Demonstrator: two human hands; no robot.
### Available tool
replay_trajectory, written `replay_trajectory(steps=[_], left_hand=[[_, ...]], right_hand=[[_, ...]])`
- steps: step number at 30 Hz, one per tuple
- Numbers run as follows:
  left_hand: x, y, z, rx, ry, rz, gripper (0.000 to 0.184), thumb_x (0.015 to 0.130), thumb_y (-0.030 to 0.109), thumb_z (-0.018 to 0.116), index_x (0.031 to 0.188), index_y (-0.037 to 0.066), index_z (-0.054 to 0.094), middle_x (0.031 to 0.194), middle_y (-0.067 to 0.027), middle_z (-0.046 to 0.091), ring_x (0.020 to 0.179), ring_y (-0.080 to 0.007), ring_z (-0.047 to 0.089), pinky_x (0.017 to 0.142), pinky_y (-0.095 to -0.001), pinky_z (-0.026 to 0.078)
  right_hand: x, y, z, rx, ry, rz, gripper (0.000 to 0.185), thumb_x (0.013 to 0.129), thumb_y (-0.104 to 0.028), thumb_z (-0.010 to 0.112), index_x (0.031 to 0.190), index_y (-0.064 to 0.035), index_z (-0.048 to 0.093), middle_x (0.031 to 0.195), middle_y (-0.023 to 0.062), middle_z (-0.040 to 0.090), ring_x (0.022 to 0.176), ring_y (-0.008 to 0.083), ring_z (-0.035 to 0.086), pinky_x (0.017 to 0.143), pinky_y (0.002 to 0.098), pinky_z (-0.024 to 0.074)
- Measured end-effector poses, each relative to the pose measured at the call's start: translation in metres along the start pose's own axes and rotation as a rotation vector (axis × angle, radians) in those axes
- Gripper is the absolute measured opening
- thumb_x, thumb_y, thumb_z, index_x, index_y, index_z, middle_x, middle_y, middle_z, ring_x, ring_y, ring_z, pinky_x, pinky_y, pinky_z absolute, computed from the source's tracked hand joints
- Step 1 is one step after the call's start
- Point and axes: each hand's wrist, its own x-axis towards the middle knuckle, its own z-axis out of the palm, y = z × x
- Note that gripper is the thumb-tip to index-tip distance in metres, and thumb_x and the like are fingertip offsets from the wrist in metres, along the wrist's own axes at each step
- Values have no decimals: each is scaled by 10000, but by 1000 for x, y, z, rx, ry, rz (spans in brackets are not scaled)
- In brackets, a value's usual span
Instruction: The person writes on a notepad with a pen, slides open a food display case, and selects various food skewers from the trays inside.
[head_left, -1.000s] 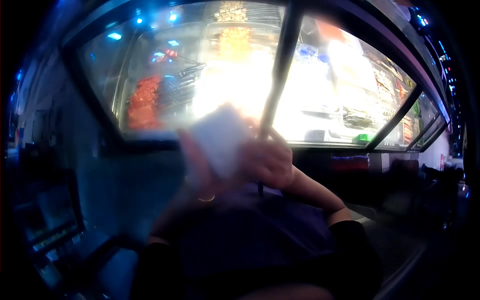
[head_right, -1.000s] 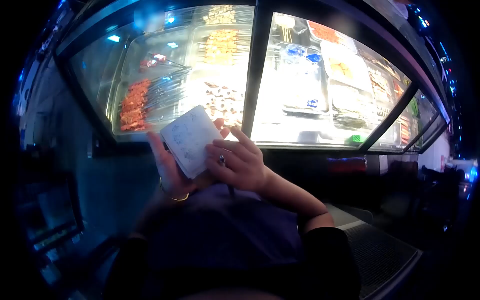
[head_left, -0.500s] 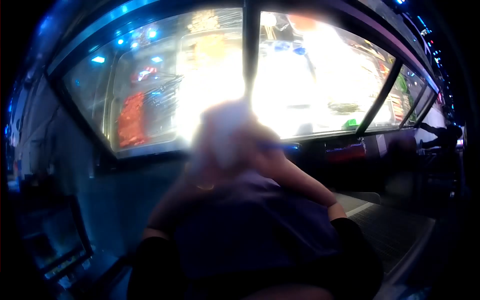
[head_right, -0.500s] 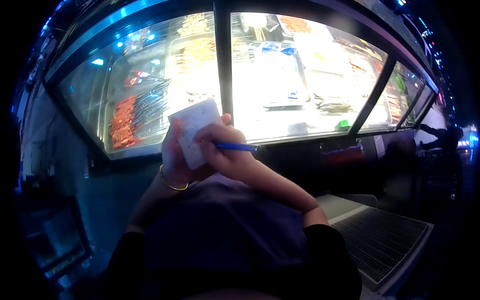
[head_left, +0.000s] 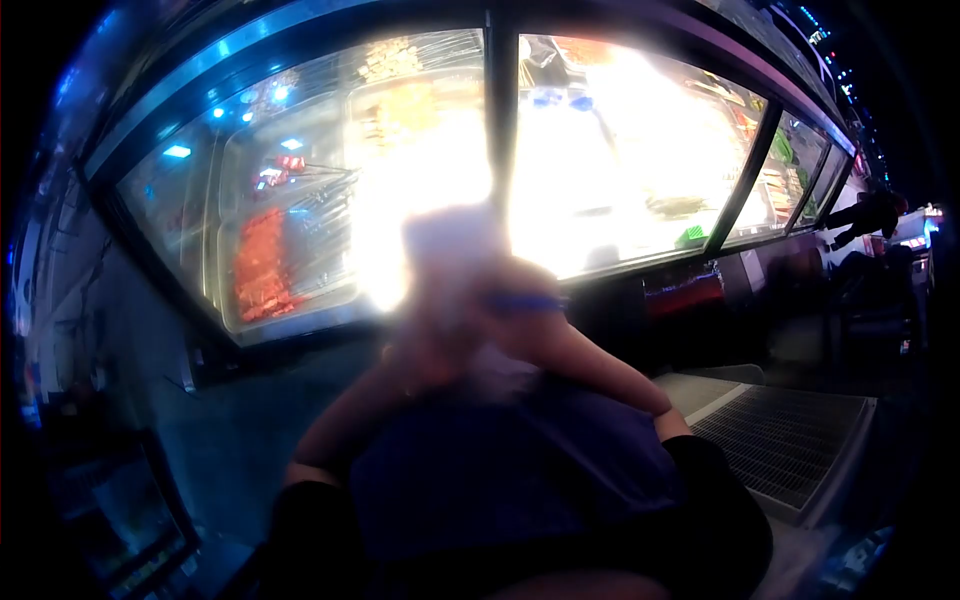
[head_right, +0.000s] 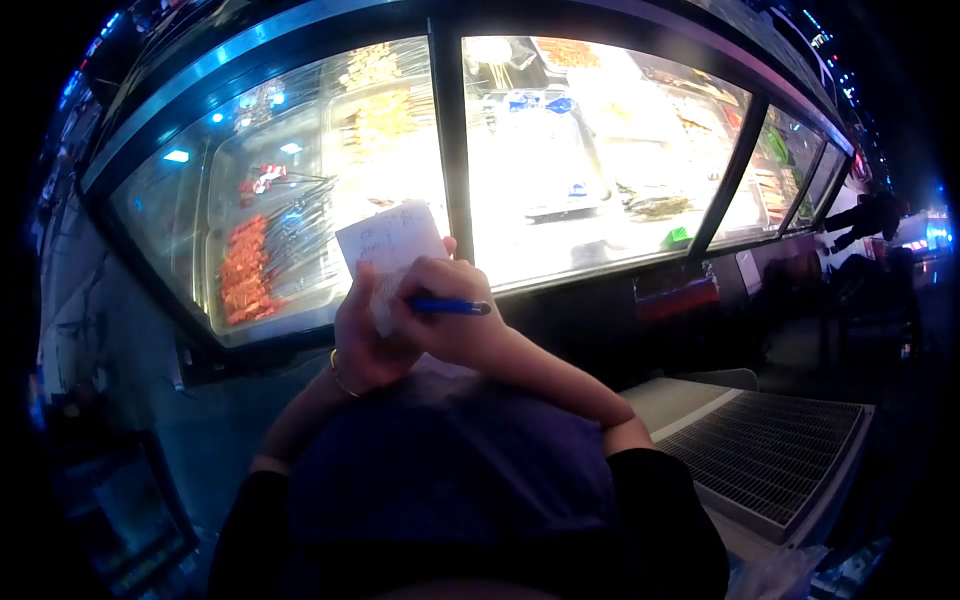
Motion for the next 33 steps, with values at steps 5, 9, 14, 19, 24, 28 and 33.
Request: replay_trajectory(steps=[5, 9, 14, 19, 24, 28, 33], left_hand=[[-4, 2, -2, 83, 2, -15, 881, 878, 663, 477, 1466, 47, 251, 1428, -139, 400, 1309, -272, 414, 1083, -424, 350], [-6, 4, -13, 44, -34, 21, 875, 881, 670, 460, 1463, 47, 261, 1414, -145, 409, 1300, -273, 424, 1075, -429, 358], [-7, 3, -6, 115, 59, 34, 884, 876, 677, 457, 1465, 49, 260, 1410, -147, 411, 1295, -277, 429, 1066, -434, 367], [-7, 4, -8, 135, 34, 34, 885, 877, 679, 451, 1468, 49, 258, 1416, -148, 407, 1297, -277, 426, 1068, -434, 363], [-8, 3, -9, 150, 30, 41, 887, 877, 681, 445, 1470, 49, 256, 1421, -149, 403, 1300, -277, 424, 1070, -434, 360], [-9, 0, -9, 156, 39, 49, 888, 878, 682, 440, 1472, 49, 254, 1426, -150, 400, 1302, -277, 422, 1071, -434, 357], [-15, -1, -9, 152, 46, 65, 890, 878, 684, 434, 1474, 48, 252, 1432, -151, 396, 1305, -277, 420, 1073, -434, 354]], right_hand=[[-4, 8, 12, 145, 21, 21, 172, 716, -95, 719, 711, -91, 547, 621, 73, 597, 543, 247, 605, 528, 344, 479], [0, 7, 17, 171, 6, 8, 170, 711, -100, 710, 693, -97, 541, 613, 68, 592, 550, 250, 607, 534, 343, 473], [-3, 4, 18, 171, -12, 30, 158, 711, -99, 707, 689, -98, 551, 617, 67, 595, 549, 243, 608, 536, 333, 469], [0, -3, 14, 82, -40, 23, 152, 704, -100, 718, 695, -95, 567, 625, 68, 601, 547, 235, 608, 542, 334, 475], [-6, -2, 17, 85, -8, 62, 153, 713, -84, 715, 691, -90, 563, 624, 68, 600, 547, 231, 609, 546, 336, 482], [-10, 1, 20, 156, -40, 68, 156, 714, -76, 711, 688, -84, 557, 627, 71, 601, 540, 228, 608, 541, 334, 480], [-10, -1, 17, 252, -95, 78, 156, 706, -72, 708, 681, -78, 554, 633, 78, 605, 530, 231, 606, 541, 334, 481]])
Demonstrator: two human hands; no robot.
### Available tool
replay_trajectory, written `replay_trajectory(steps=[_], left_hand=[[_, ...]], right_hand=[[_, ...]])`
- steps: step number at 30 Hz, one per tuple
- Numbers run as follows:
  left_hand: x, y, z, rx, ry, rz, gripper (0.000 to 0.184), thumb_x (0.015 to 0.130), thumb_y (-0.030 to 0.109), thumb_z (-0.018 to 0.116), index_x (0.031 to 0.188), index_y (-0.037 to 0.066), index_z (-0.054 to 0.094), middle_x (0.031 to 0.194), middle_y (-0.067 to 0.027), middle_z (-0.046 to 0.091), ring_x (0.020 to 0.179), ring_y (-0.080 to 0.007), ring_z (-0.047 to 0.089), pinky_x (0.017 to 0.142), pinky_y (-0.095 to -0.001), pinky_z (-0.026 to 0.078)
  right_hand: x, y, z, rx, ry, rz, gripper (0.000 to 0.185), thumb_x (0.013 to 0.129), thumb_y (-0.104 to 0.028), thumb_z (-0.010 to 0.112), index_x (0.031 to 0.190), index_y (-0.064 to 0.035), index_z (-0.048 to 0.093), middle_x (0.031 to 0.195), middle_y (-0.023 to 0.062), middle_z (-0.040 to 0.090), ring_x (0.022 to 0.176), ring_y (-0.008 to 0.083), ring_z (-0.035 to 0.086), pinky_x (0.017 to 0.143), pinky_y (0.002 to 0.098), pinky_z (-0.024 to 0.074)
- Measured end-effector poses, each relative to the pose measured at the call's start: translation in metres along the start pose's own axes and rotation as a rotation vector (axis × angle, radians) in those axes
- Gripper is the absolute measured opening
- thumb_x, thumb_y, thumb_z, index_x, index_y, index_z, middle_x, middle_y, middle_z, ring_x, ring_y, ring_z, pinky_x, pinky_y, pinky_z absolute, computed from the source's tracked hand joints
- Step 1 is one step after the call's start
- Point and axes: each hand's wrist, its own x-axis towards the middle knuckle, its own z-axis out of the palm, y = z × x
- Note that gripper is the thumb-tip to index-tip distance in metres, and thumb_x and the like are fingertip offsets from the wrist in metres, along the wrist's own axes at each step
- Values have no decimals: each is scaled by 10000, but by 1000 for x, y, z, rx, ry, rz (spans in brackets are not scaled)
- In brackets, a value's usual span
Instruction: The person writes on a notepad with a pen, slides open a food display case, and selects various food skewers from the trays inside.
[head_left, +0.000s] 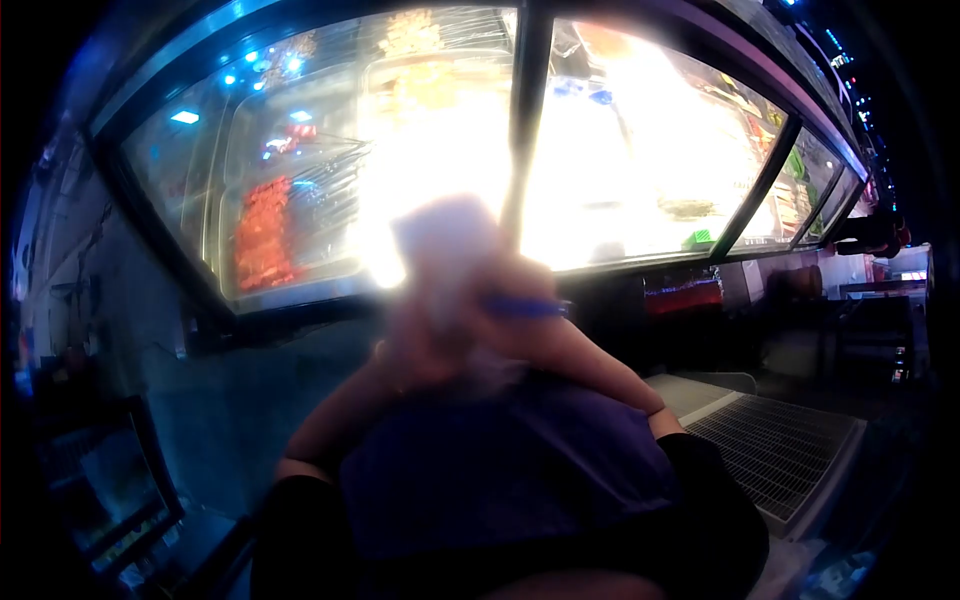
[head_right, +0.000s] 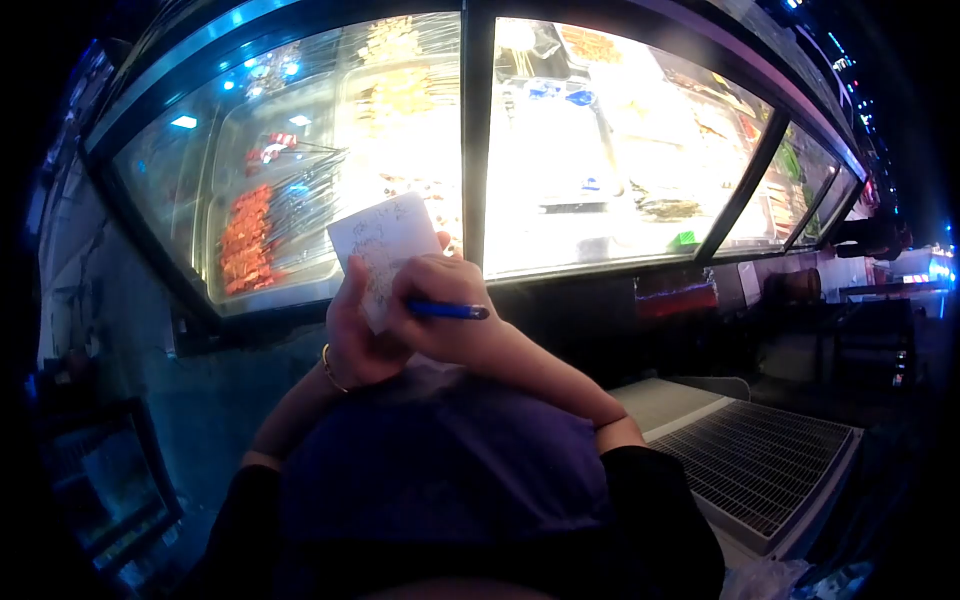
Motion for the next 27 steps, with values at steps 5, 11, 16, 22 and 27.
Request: replay_trajectory(steps=[5, 11, 16, 22, 27], left_hand=[[-5, -2, 1, -6, -2, 7, 892, 879, 685, 428, 1476, 48, 250, 1438, -152, 392, 1307, -276, 417, 1075, -434, 350], [-16, -6, 2, 31, 54, 39, 888, 883, 683, 419, 1480, 50, 245, 1455, -153, 375, 1314, -276, 410, 1081, -434, 342], [-24, -9, 9, -37, 79, 16, 873, 893, 672, 415, 1485, 56, 232, 1492, -151, 331, 1335, -279, 387, 1095, -436, 326], [-28, -22, -19, 23, 102, 26, 878, 887, 671, 431, 1489, 66, 224, 1499, -142, 326, 1342, -280, 378, 1096, -438, 324], [-33, -22, -24, 56, 119, 37, 869, 890, 666, 429, 1485, 65, 232, 1493, -142, 335, 1338, -281, 385, 1095, -441, 327]], right_hand=[[-6, 3, 4, -6, 32, 40, 147, 703, -64, 701, 686, -74, 556, 633, 85, 603, 549, 247, 612, 541, 339, 482], [-2, 0, 8, -8, 79, -116, 146, 703, -63, 700, 700, -70, 555, 631, 89, 591, 570, 251, 617, 538, 339, 487], [-4, 8, 7, -63, 29, -225, 141, 703, -55, 695, 712, -67, 554, 634, 92, 590, 565, 251, 616, 537, 332, 491], [-17, 15, 17, 4, 71, -75, 139, 693, -50, 695, 717, -64, 558, 649, 92, 597, 564, 245, 616, 538, 329, 493], [-15, -5, 9, -41, 39, -120, 141, 693, -42, 697, 730, -62, 562, 648, 88, 596, 570, 235, 622, 535, 319, 494]])
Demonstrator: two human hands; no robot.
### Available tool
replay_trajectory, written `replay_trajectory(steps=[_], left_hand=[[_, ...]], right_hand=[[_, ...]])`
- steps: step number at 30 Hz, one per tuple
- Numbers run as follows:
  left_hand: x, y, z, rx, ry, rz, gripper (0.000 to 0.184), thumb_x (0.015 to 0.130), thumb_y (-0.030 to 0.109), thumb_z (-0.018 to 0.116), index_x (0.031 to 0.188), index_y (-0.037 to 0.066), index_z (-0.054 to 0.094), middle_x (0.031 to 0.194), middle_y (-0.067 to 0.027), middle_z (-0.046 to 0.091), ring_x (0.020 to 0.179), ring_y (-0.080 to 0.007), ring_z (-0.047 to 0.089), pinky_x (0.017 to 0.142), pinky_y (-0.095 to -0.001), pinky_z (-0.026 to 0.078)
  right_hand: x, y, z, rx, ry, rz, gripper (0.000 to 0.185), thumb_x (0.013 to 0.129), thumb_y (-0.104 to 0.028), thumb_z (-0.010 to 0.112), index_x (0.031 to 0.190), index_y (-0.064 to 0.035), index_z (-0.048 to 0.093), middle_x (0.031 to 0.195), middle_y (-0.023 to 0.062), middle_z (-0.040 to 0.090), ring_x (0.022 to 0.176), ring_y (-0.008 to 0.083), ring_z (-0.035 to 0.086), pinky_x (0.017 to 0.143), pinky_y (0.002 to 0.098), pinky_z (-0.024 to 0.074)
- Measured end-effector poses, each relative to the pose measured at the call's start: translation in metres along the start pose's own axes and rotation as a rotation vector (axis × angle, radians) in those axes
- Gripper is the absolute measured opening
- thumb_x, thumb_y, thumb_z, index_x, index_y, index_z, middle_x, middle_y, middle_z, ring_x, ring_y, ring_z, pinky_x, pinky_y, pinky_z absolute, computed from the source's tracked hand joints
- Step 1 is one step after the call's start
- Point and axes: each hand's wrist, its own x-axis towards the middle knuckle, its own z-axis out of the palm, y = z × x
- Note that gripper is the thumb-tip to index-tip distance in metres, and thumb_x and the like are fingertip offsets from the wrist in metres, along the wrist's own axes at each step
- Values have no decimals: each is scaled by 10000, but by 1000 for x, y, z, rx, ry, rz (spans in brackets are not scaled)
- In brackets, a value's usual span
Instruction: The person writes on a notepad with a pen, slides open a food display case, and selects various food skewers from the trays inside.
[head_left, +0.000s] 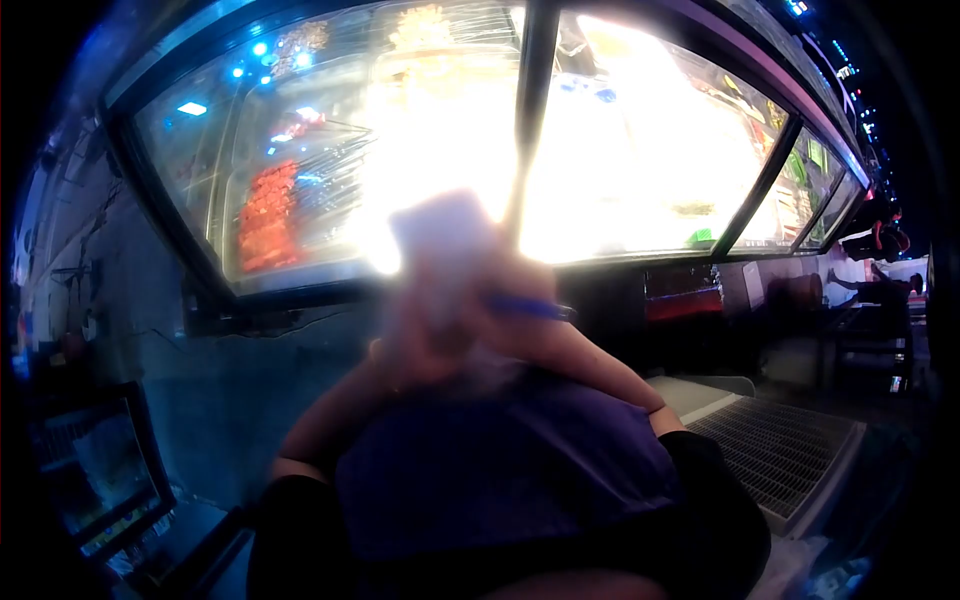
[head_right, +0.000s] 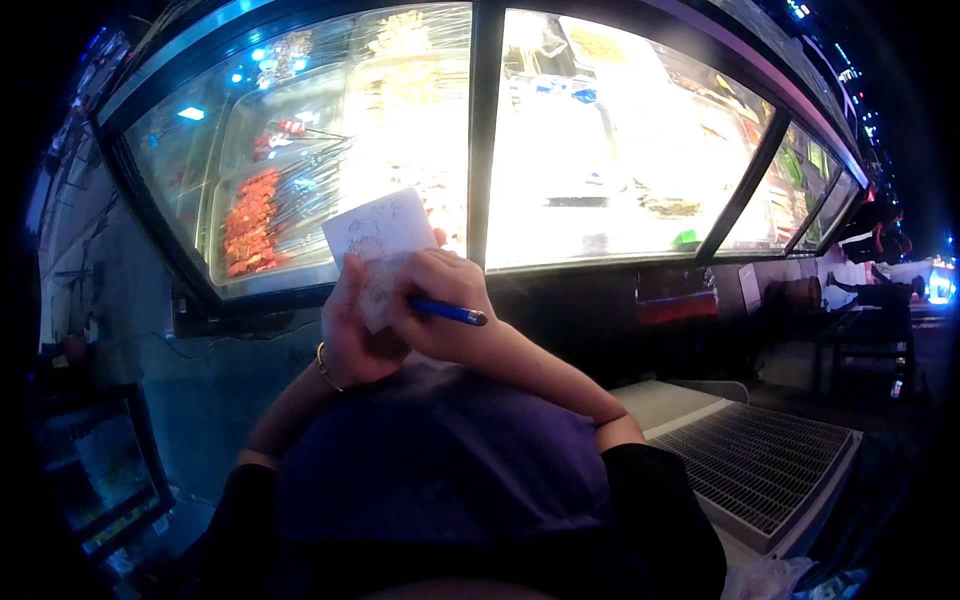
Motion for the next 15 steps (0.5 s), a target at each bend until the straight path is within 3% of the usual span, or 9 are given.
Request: replay_trajectory(steps=[4, 9, 15], left_hand=[[0, 0, -1, 15, 0, 6, 861, 893, 662, 428, 1483, 64, 238, 1489, -142, 342, 1334, -282, 391, 1093, -443, 330], [0, -1, -2, 39, 6, 1, 852, 896, 656, 427, 1480, 64, 246, 1484, -141, 351, 1329, -283, 398, 1092, -446, 333], [2, 0, -2, 57, 13, -12, 840, 899, 650, 425, 1476, 63, 255, 1477, -141, 362, 1324, -285, 406, 1090, -449, 337]], right_hand=[[6, -7, 0, -64, 127, -126, 145, 696, -36, 698, 744, -68, 565, 649, 88, 594, 569, 235, 621, 532, 317, 491], [-7, 4, 1, 9, 65, 36, 147, 700, -36, 699, 747, -69, 564, 637, 93, 584, 557, 242, 612, 528, 325, 486], [-1, -2, -4, -123, 99, -65, 135, 708, -39, 690, 737, -63, 561, 611, 94, 569, 543, 246, 596, 518, 336, 473]])
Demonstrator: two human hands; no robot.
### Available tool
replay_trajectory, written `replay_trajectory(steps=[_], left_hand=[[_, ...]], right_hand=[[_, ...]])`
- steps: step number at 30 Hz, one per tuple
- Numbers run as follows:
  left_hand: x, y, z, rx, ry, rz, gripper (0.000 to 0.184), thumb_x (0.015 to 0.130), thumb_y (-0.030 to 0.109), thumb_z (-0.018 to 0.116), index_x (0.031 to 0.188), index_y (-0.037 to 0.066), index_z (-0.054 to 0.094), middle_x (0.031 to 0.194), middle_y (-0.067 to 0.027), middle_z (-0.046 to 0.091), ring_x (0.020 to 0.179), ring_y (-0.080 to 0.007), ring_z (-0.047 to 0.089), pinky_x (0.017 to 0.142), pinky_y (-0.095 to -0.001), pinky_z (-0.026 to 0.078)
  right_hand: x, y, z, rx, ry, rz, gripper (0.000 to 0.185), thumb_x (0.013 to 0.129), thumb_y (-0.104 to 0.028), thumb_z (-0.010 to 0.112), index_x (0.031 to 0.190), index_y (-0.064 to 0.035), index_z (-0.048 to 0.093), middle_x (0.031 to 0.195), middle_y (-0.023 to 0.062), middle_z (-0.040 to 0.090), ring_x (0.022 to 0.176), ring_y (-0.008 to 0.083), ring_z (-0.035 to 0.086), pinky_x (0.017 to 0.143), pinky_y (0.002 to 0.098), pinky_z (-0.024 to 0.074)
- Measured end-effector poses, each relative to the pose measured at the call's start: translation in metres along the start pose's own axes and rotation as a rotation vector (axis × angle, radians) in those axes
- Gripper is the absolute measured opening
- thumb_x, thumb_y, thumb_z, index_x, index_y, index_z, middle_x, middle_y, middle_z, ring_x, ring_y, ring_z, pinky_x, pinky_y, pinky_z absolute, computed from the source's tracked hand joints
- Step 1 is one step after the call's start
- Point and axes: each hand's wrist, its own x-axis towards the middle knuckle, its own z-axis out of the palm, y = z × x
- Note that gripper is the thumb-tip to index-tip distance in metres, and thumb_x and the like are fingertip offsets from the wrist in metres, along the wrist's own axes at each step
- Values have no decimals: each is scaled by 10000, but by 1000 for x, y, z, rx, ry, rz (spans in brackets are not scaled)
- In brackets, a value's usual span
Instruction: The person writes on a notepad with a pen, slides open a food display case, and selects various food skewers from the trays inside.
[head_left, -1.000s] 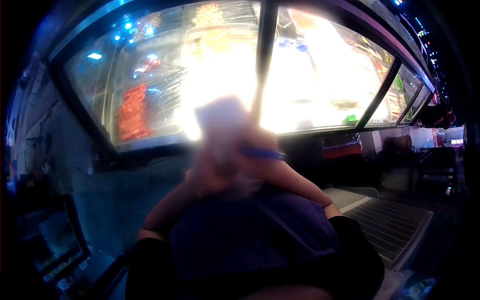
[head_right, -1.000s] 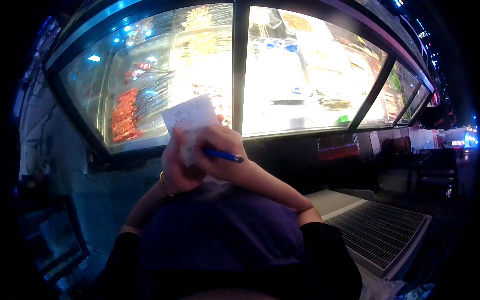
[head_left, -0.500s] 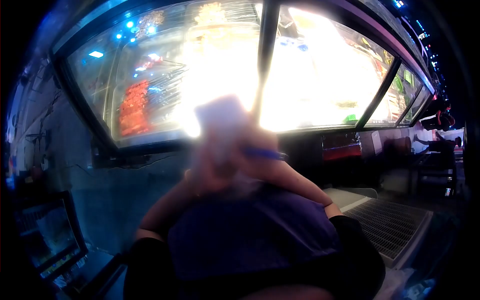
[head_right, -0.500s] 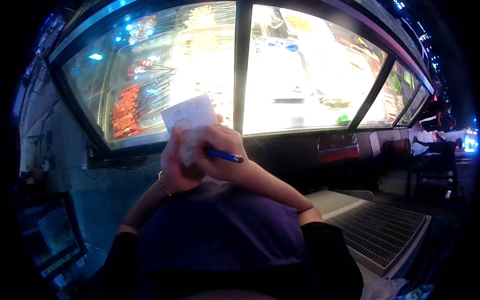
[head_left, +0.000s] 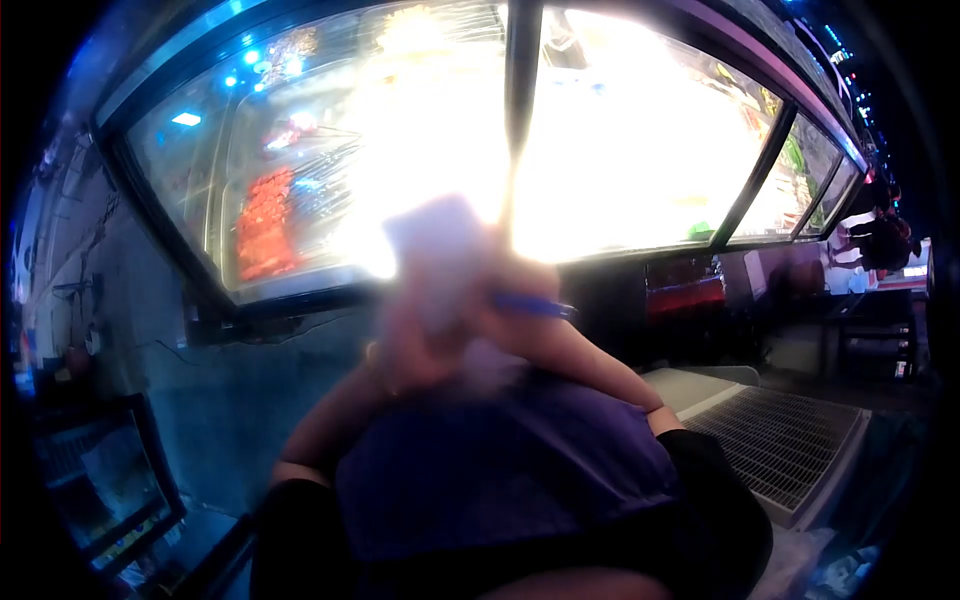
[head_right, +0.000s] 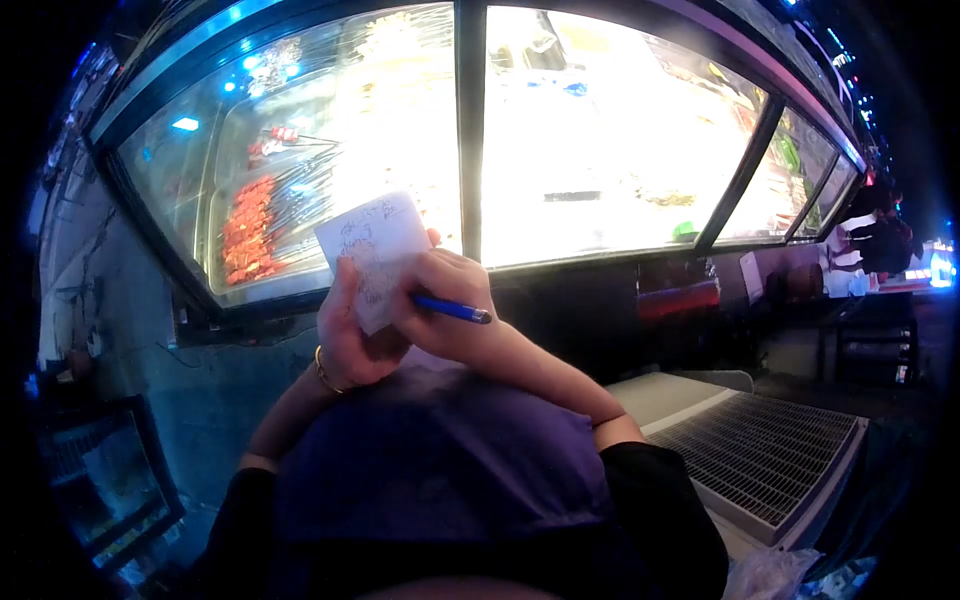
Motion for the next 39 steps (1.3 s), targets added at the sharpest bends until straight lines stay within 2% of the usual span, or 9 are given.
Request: replay_trajectory(steps=[4, 12, 21, 30, 33, 36, 39], left_hand=[[4, 0, 2, 22, -3, -3, 833, 902, 646, 424, 1473, 62, 261, 1473, -140, 369, 1320, -286, 412, 1089, -452, 340], [9, 3, 4, 31, -2, -25, 818, 907, 638, 422, 1468, 61, 274, 1464, -139, 383, 1312, -288, 424, 1086, -456, 345], [12, 0, 2, 46, -2, -35, 802, 912, 628, 420, 1462, 60, 288, 1455, -139, 398, 1304, -291, 436, 1083, -461, 351], [14, 0, 2, 55, -5, -30, 786, 918, 619, 417, 1456, 58, 301, 1445, -138, 414, 1296, -293, 449, 1080, -466, 357], [14, 0, 1, 70, -5, -32, 780, 920, 615, 417, 1454, 58, 306, 1442, -138, 420, 1293, -294, 453, 1079, -468, 358], [14, 1, 1, 101, -9, -30, 775, 922, 612, 416, 1452, 57, 311, 1438, -137, 425, 1290, -295, 458, 1078, -470, 360], [16, 3, 4, 206, -26, -16, 770, 924, 609, 415, 1450, 57, 315, 1435, -137, 430, 1287, -295, 462, 1077, -472, 362]], right_hand=[[-8, 19, -2, 82, 37, 55, 130, 713, -47, 693, 725, -62, 564, 615, 90, 574, 542, 233, 590, 516, 328, 472], [-1, 2, -10, -68, 55, 172, 142, 719, -63, 725, 732, -63, 583, 622, 83, 584, 543, 205, 586, 517, 306, 474], [-5, 11, -7, 0, 92, 160, 148, 716, -60, 727, 723, -59, 579, 628, 84, 585, 555, 198, 592, 527, 303, 480], [-6, 18, -7, -64, 38, 80, 133, 701, -48, 711, 717, -62, 580, 615, 85, 581, 563, 205, 602, 533, 310, 483], [-6, 12, -10, 5, 29, 145, 132, 703, -47, 710, 716, -60, 580, 606, 85, 580, 562, 216, 606, 539, 315, 486], [-4, 12, -6, -28, 53, 162, 120, 725, -47, 700, 732, -54, 580, 630, 88, 579, 568, 195, 595, 559, 304, 489], [-5, 7, -14, 21, 64, 272, 107, 748, -41, 686, 751, -45, 578, 670, 81, 585, 584, 163, 572, 582, 279, 482]])
